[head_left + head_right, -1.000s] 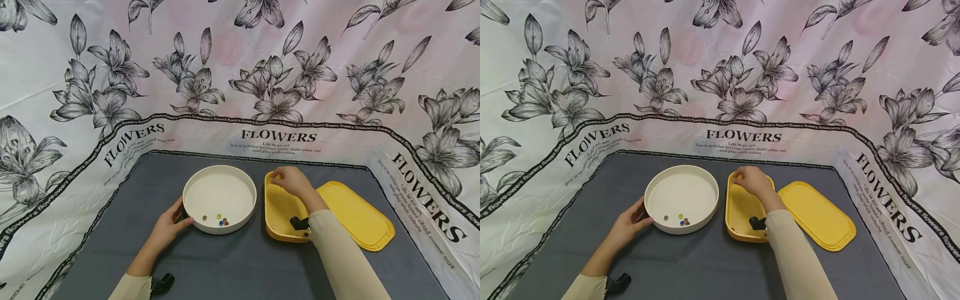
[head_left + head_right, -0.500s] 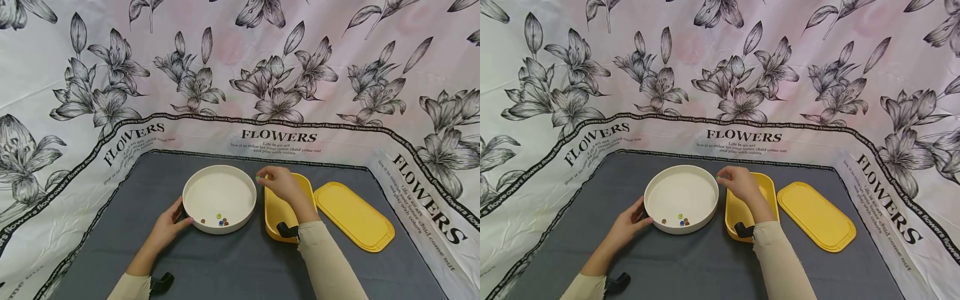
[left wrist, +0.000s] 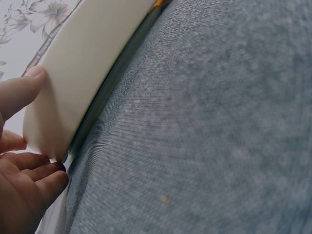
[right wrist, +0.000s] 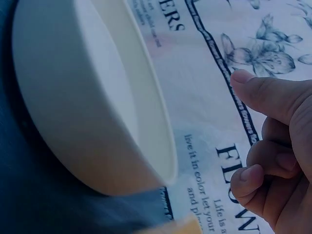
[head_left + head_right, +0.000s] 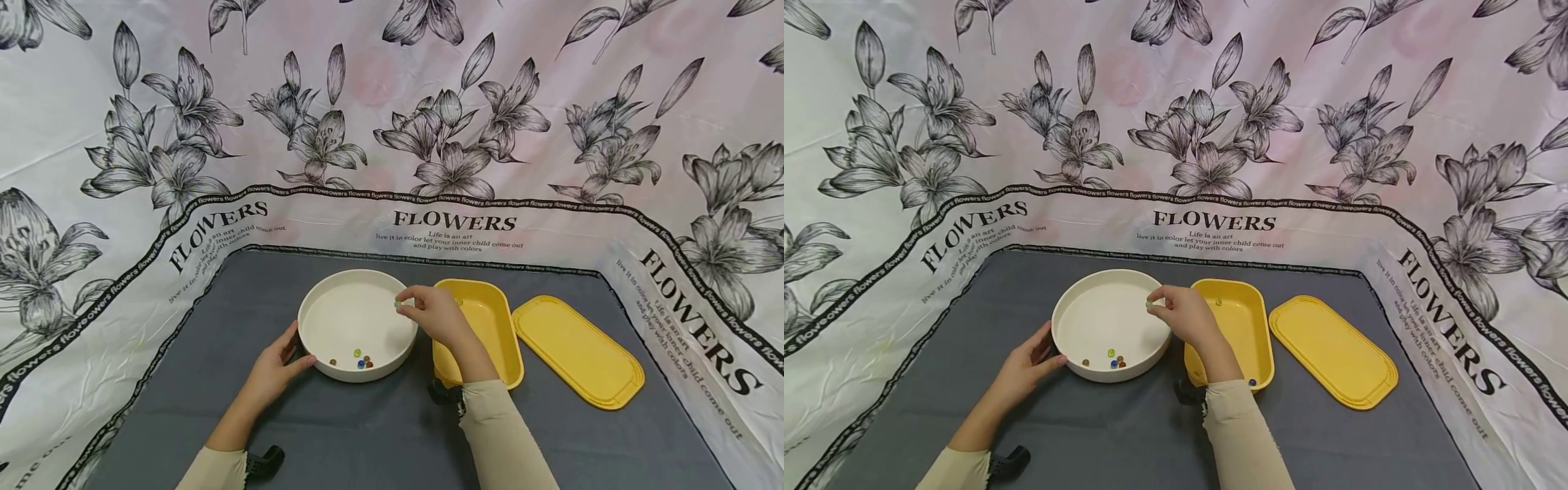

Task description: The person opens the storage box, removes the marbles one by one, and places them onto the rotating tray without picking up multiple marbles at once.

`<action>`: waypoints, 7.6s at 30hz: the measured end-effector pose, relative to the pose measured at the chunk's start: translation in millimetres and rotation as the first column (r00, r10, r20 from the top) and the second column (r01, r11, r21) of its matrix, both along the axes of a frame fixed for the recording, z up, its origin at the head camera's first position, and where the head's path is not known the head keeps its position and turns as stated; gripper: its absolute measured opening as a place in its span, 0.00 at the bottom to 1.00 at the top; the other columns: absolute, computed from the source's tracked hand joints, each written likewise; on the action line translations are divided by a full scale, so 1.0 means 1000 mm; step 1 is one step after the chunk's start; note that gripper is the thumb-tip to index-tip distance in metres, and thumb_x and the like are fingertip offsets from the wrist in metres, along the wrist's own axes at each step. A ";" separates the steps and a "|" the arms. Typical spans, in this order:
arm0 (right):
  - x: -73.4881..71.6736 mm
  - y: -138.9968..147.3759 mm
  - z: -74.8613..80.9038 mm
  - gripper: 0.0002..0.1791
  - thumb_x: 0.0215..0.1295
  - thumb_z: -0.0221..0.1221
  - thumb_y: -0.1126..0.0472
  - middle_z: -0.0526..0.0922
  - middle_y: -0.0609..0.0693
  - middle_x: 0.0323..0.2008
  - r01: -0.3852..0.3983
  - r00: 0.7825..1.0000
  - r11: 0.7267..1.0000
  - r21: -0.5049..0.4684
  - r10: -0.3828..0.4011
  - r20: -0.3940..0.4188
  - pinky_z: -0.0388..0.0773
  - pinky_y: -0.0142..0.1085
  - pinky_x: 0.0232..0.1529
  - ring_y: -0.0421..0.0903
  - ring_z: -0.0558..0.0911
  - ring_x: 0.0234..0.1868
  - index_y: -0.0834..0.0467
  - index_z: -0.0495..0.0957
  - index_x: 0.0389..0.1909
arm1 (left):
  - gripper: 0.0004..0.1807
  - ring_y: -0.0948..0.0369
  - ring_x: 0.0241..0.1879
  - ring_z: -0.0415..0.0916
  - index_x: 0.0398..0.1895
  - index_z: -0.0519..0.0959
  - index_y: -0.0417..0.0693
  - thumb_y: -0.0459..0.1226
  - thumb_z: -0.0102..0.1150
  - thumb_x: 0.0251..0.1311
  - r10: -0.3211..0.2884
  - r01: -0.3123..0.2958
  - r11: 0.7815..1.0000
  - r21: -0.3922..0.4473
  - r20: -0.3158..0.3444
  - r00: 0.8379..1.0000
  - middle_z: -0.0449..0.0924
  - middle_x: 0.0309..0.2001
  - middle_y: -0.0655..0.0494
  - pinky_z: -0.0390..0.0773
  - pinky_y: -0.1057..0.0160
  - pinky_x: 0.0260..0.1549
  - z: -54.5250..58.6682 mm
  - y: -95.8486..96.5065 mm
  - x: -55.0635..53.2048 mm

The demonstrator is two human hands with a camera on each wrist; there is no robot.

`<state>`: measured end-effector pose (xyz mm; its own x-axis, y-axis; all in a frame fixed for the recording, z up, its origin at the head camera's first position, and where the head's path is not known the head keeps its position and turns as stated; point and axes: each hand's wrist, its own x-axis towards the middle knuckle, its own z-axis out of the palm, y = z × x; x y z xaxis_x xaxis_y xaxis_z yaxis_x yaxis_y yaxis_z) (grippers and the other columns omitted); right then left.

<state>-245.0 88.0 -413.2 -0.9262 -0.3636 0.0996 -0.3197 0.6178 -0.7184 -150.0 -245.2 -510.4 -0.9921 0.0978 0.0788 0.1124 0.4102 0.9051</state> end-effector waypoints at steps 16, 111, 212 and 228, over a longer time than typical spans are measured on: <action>0.013 -0.041 -0.020 0.09 0.68 0.68 0.53 0.74 0.46 0.22 -0.083 0.997 0.990 0.114 0.084 0.000 0.67 0.33 0.25 0.44 0.72 0.25 0.45 0.88 0.47 | 0.53 0.44 0.78 0.51 0.82 0.48 0.38 0.45 0.70 0.65 0.004 -0.004 1.000 -0.007 0.009 1.000 0.48 0.81 0.39 0.61 0.49 0.72 0.001 0.002 0.001; -0.080 0.101 -0.061 0.13 0.62 0.67 0.63 0.85 0.58 0.52 0.311 0.935 0.922 0.232 -0.341 0.099 0.79 0.48 0.56 0.56 0.80 0.50 0.60 0.87 0.47 | 0.54 0.45 0.79 0.51 0.83 0.47 0.39 0.47 0.70 0.63 0.001 -0.001 1.000 0.002 -0.006 1.000 0.48 0.81 0.40 0.62 0.51 0.72 -0.004 0.003 0.000; -0.011 -0.044 0.007 0.11 0.69 0.67 0.55 0.83 0.47 0.40 0.027 0.993 0.990 0.142 -0.042 0.110 0.81 0.40 0.39 0.48 0.78 0.41 0.48 0.88 0.50 | 0.52 0.45 0.79 0.53 0.83 0.49 0.41 0.45 0.70 0.65 -0.001 0.001 1.000 0.016 -0.025 1.000 0.52 0.80 0.41 0.61 0.46 0.74 -0.002 0.006 -0.001; -0.007 -0.066 0.000 0.09 0.67 0.69 0.57 0.82 0.46 0.34 -0.067 0.992 0.990 0.124 0.053 0.117 0.77 0.36 0.33 0.48 0.76 0.38 0.48 0.89 0.46 | 0.53 0.45 0.78 0.53 0.82 0.48 0.39 0.44 0.70 0.64 0.013 -0.013 1.000 0.021 0.001 1.000 0.52 0.80 0.39 0.60 0.49 0.73 0.001 0.004 -0.003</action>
<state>-252.1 21.7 -413.6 -0.9050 -0.4218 -0.0551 -0.2804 0.6888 -0.6686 -152.7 -240.8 -509.3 -0.9933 0.0834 0.0795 0.1061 0.3922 0.9138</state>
